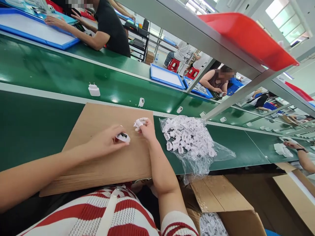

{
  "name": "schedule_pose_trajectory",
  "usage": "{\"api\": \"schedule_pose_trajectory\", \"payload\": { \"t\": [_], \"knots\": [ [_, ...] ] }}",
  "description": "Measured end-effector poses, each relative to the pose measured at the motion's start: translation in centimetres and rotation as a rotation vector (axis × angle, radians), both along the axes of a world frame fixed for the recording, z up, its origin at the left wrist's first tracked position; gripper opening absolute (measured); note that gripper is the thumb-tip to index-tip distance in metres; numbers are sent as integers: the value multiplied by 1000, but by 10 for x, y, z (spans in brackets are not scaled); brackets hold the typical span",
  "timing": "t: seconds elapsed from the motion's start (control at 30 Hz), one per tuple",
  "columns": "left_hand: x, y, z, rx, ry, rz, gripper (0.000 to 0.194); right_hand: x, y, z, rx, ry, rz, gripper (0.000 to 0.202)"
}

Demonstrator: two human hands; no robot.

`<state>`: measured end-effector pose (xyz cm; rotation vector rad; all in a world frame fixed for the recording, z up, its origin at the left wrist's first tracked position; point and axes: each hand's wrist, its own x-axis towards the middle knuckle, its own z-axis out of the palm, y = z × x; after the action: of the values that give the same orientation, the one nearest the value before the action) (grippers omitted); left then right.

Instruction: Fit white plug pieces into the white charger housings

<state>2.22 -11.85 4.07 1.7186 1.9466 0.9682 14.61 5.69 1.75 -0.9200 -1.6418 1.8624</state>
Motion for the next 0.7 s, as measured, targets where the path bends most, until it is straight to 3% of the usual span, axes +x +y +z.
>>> {"api": "schedule_pose_trajectory", "payload": {
  "t": [0.07, 0.17, 0.3, 0.43, 0.53, 0.6, 0.7],
  "knots": [
    [11, 6, -15, -76, 58, -40, 21, 5, 2, 1, 7, 32, 6, 52],
    [7, 17, -33, -102, 137, 52, 19, 10, 3, 3, 60, 67, 8, 52],
    [-7, 23, -40, -41, 38, 169, 41, 11, -6, 5, 213, 36, 114, 37],
    [-9, 20, -39, -36, -139, 210, 54, 11, -22, 7, 701, -145, 174, 14],
    [-7, 20, -39, -28, -204, 228, 60, 11, -30, 8, 1078, -296, 215, 24],
    [-6, 20, -39, -35, -220, 243, 63, 10, -33, 9, 1197, -341, 258, 28],
    [-7, 22, -40, -32, -227, 257, 65, 7, -35, 9, 1249, -363, 311, 31]
  ]
}}
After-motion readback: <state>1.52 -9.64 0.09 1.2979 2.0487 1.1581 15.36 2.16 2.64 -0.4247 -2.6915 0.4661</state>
